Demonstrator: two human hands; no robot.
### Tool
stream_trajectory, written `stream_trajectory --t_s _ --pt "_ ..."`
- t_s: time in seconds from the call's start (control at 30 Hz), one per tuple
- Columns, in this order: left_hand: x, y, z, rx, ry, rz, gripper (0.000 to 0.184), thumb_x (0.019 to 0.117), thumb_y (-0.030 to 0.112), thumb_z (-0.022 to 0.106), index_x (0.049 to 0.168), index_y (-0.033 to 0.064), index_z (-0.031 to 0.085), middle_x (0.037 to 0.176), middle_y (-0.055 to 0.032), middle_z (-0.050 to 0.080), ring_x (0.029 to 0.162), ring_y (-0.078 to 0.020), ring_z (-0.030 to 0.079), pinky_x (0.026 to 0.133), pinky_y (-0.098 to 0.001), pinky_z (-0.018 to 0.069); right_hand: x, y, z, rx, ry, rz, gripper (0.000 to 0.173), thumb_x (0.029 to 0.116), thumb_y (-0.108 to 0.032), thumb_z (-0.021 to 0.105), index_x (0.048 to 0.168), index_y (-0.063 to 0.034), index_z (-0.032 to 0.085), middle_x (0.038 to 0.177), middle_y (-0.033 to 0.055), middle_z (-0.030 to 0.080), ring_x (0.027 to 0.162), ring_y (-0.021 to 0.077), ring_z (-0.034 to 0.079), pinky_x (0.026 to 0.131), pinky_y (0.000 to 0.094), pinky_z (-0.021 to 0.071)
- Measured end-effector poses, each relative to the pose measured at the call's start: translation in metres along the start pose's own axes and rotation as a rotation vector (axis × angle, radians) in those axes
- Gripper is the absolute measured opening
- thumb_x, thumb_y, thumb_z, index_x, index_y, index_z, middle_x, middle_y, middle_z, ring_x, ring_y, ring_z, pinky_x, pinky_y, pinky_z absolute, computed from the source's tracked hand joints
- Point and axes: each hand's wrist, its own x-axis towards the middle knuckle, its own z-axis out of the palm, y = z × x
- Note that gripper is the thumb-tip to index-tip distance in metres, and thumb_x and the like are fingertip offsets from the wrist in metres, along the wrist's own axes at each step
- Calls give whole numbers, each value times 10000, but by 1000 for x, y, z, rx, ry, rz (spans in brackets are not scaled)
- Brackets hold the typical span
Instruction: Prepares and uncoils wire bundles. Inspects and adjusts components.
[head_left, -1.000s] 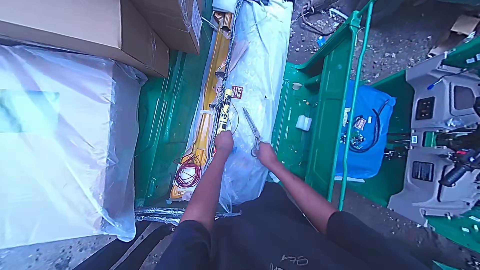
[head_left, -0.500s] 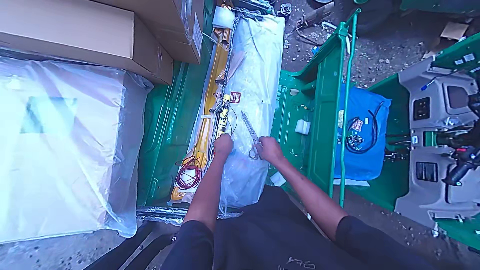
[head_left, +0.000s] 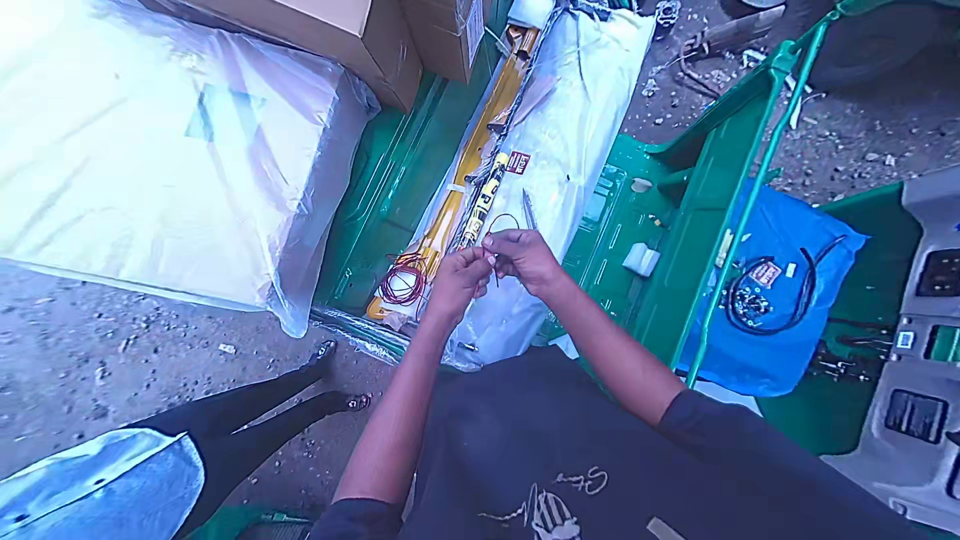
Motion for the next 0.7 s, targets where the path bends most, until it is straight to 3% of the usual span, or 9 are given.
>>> stream_trajectory --t_s 0.13,0.23,0.33,0.4,0.47,0.57,0.7 --pt "-47 -19 -1 -68 192 47 114 998 101 658 1029 16 726 773 -67 654 528 -90 530 489 -227 482 -26 10 15 -74 -10 78 165 992 -182 688 1052 -28 698 825 86 706 620 138 665 541 304 586" --pt "-77 -23 -5 -131 325 -4 188 1035 146 612 1086 20 741 826 -59 673 599 -102 589 583 -258 556 -45 17 25 -71 -71 118 151 986 -116 689 1063 14 684 818 103 683 612 148 659 546 310 600" --pt "-106 -26 -9 -222 413 -19 208 1041 182 606 1069 48 763 877 -31 694 681 -93 583 654 -260 526 -70 22 43 -154 -97 150 127 975 -115 701 1044 -9 690 840 102 702 601 141 664 511 294 584" --pt "-123 -30 -14 -316 393 -31 242 1058 201 569 1146 74 755 920 -15 679 743 -97 583 696 -270 518 -82 30 55 -205 -79 138 122 962 -124 719 1023 -19 706 826 97 719 594 127 660 495 268 560" --pt "-134 -33 -25 -365 338 -28 277 1067 182 531 1244 75 714 900 -11 626 715 -97 556 678 -263 511 -84 38 64 -199 -90 131 137 951 -111 735 1018 6 711 807 110 719 582 129 652 495 265 558" --pt "-153 -43 -40 -281 358 4 241 1036 121 596 1216 32 729 1009 -68 724 752 -113 638 701 -282 562 -93 56 80 -180 -121 164 145 940 -89 744 1017 29 706 796 123 719 588 150 674 517 295 590" --pt "-186 -45 -62 -123 387 59 217 1036 100 595 1180 25 738 981 -86 735 775 -147 681 712 -314 596 -116 79 115 -202 -109 189 115 939 -61 733 1002 29 701 793 117 715 593 148 677 547 301 606"
